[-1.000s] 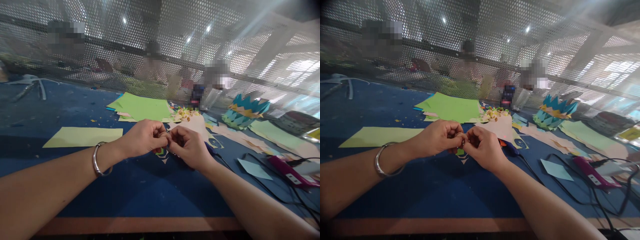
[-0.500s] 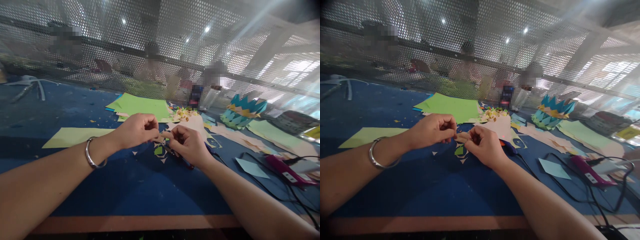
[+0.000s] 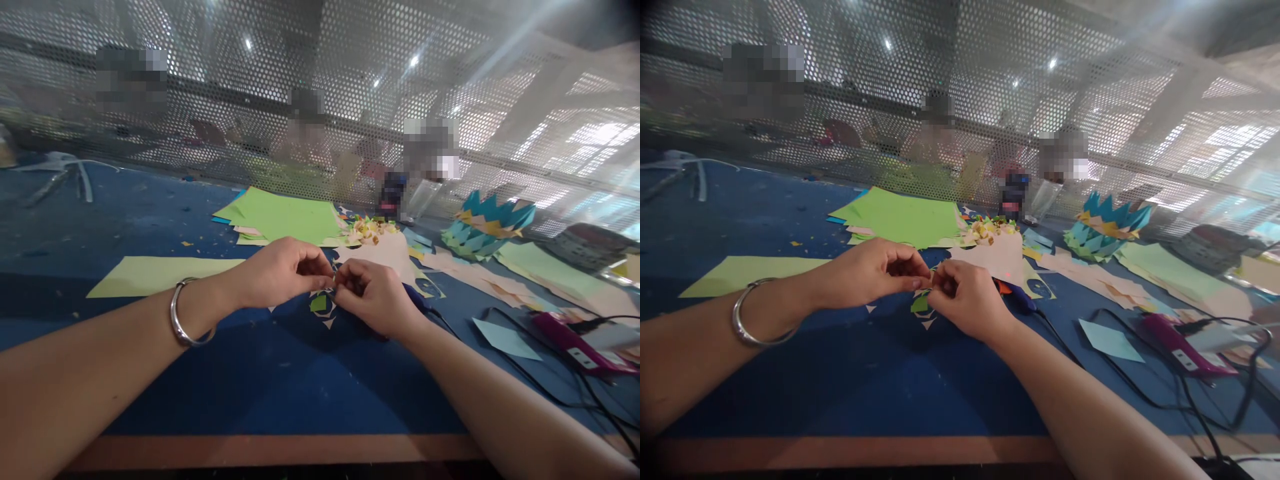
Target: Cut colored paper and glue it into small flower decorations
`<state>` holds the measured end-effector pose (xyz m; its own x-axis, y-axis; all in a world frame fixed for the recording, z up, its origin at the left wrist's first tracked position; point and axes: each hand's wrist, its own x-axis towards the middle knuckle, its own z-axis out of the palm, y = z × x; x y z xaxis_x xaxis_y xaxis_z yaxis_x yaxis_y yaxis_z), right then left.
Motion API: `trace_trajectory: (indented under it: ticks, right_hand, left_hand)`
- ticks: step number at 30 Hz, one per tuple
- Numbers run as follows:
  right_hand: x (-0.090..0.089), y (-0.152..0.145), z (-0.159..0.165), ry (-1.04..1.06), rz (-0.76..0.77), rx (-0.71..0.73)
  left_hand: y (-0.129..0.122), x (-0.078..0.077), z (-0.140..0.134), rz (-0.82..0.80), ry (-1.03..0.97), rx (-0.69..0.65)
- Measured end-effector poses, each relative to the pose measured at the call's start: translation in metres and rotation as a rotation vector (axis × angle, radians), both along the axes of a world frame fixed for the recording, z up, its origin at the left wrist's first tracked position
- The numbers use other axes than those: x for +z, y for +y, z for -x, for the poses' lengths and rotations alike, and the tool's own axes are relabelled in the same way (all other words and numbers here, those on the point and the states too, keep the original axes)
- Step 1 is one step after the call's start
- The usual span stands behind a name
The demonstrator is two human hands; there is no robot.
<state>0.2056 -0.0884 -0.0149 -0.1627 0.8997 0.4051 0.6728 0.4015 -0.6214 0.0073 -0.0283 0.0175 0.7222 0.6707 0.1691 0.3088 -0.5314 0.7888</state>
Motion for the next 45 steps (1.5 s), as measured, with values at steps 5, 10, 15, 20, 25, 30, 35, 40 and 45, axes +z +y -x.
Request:
trace_trajectory:
  ticks: [5,10,15,20,25,30,35,40,45]
  right_hand:
    - [0.000,0.001,-0.005,0.083,-0.073,-0.044]
    - [0.001,-0.002,-0.001,0.132,-0.054,-0.011]
    - [0.002,-0.001,-0.002,0.126,-0.055,-0.018]
    - [0.008,0.002,-0.011,0.007,-0.051,-0.086]
    - [0.010,0.005,-0.025,-0.303,0.092,-0.126]
    - [0.007,0.003,-0.031,-0.576,0.165,-0.184]
    - [0.008,0.002,-0.025,-0.573,0.277,-0.176]
    - [0.013,0.001,-0.019,-0.585,0.316,-0.220]
    - [0.017,-0.005,-0.014,-0.618,0.308,-0.239]
  left_hand:
    - [0.003,-0.002,0.001,0.225,-0.139,0.083]
    - [-0.003,-0.002,0.000,0.221,-0.184,0.011]
    - [-0.001,-0.005,-0.003,0.117,-0.283,0.060]
    - [0.009,-0.004,0.002,0.109,-0.427,0.307]
    - [0.011,-0.003,0.003,0.114,-0.477,0.403]
    - [0.013,-0.007,0.001,0.150,-0.527,0.384]
    - [0.010,-0.008,0.001,0.166,-0.456,0.316]
    - [-0.001,-0.005,-0.001,0.159,-0.354,0.312]
    - [-0.001,-0.005,-0.004,0.214,-0.401,0.329]
